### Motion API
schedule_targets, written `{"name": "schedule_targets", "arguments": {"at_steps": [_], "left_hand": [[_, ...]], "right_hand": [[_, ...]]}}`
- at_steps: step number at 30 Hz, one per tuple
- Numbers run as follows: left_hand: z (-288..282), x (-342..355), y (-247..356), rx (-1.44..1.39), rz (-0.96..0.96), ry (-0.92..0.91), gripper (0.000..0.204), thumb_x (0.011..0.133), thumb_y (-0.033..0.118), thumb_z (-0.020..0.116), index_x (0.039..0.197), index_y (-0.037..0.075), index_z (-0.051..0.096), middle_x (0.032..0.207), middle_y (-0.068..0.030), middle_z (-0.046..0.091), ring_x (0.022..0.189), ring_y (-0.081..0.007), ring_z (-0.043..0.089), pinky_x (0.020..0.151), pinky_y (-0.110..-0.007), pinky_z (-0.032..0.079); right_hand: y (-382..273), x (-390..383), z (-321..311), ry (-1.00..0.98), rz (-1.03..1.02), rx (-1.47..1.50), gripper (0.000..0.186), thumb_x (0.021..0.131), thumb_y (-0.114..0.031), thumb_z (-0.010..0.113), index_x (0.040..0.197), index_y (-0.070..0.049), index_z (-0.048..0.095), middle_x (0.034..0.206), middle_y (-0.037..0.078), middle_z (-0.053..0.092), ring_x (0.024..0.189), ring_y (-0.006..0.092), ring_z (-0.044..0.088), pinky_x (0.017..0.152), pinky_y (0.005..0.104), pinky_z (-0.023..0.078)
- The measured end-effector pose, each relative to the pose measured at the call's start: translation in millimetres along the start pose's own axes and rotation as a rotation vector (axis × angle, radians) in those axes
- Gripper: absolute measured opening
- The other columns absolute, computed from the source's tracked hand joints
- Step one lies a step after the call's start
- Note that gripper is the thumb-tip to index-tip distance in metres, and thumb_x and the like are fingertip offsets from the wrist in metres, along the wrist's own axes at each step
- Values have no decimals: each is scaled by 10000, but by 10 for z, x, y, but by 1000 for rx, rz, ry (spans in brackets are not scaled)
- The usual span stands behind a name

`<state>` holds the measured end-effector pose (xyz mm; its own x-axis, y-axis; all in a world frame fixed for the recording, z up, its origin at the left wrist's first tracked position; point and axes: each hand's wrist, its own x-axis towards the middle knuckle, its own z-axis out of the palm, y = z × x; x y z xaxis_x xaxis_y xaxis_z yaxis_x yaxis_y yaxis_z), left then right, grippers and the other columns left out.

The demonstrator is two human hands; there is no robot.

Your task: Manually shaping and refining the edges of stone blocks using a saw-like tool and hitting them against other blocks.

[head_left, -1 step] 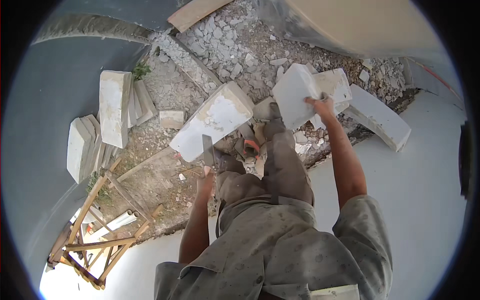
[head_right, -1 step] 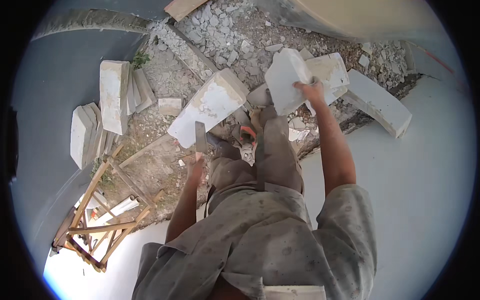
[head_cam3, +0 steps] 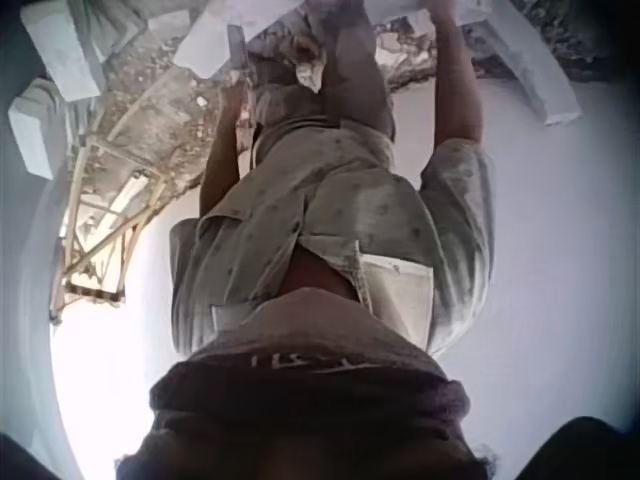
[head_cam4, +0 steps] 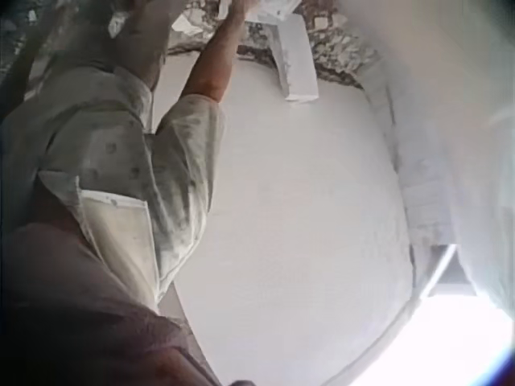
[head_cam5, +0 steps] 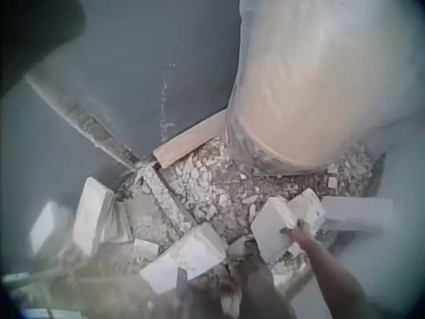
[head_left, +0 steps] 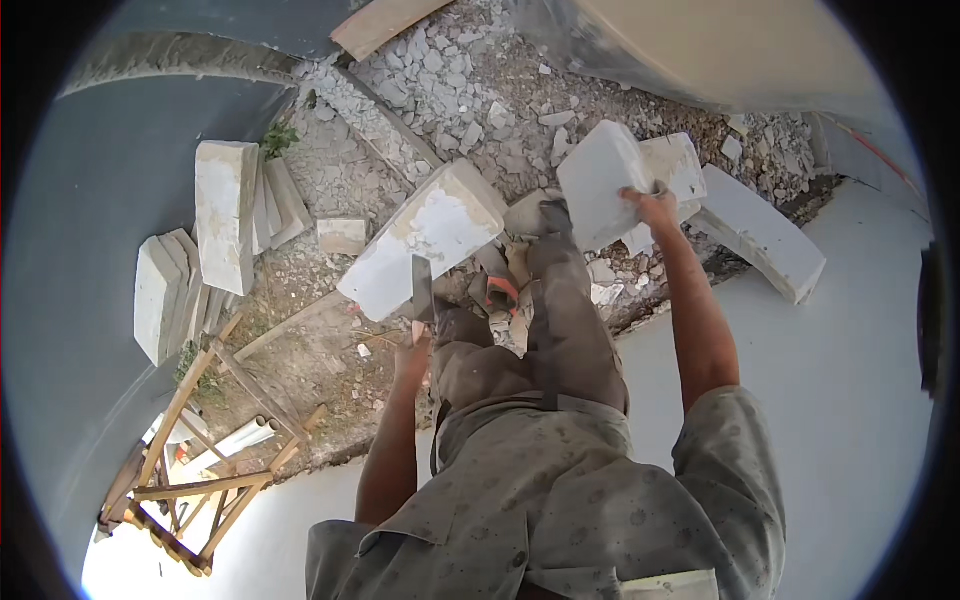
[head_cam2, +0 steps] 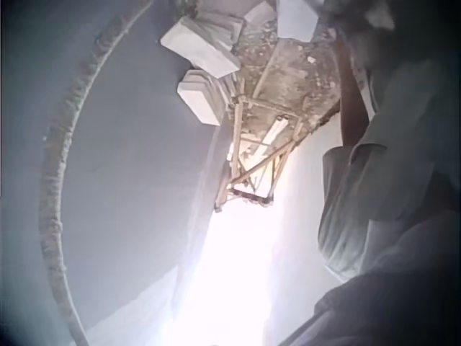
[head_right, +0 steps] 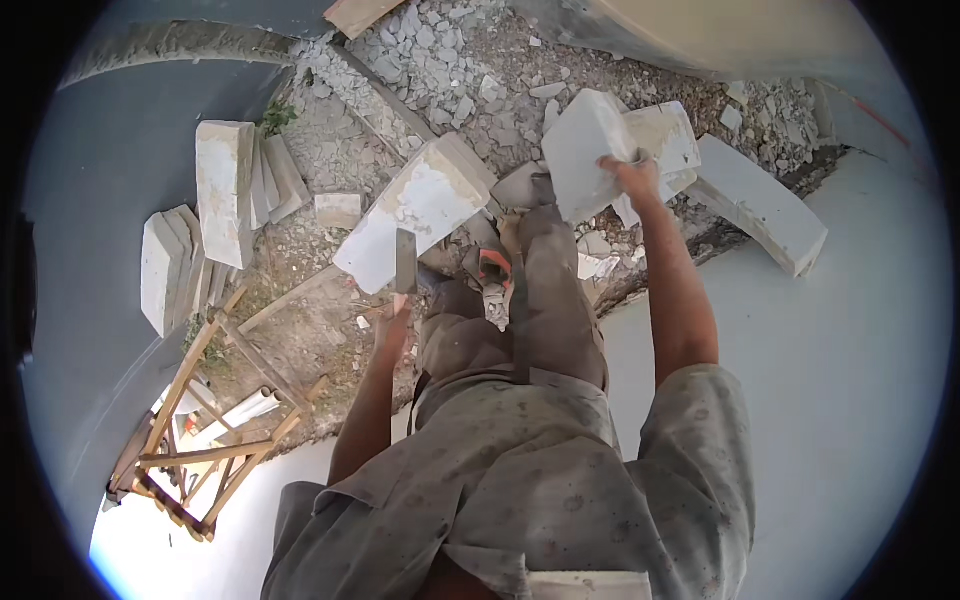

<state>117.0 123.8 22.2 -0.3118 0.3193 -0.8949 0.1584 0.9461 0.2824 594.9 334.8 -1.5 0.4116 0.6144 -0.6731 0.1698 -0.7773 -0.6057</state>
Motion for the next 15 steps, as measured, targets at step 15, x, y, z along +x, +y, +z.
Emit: {"name": "schedule_targets", "arguments": {"at_steps": [15], "left_hand": [[1937, -105, 1432, 560, 524, -216, 355, 927, 243, 532, 1212, 34, 490, 992, -270, 622, 957, -439, 600, 778, -506, 484]], "right_hand": [[1238, 292, -339, 43, 22, 167, 598, 866, -306, 704, 1314, 25, 485, 1112, 130, 624, 932, 170, 584, 817, 297, 469]]}}
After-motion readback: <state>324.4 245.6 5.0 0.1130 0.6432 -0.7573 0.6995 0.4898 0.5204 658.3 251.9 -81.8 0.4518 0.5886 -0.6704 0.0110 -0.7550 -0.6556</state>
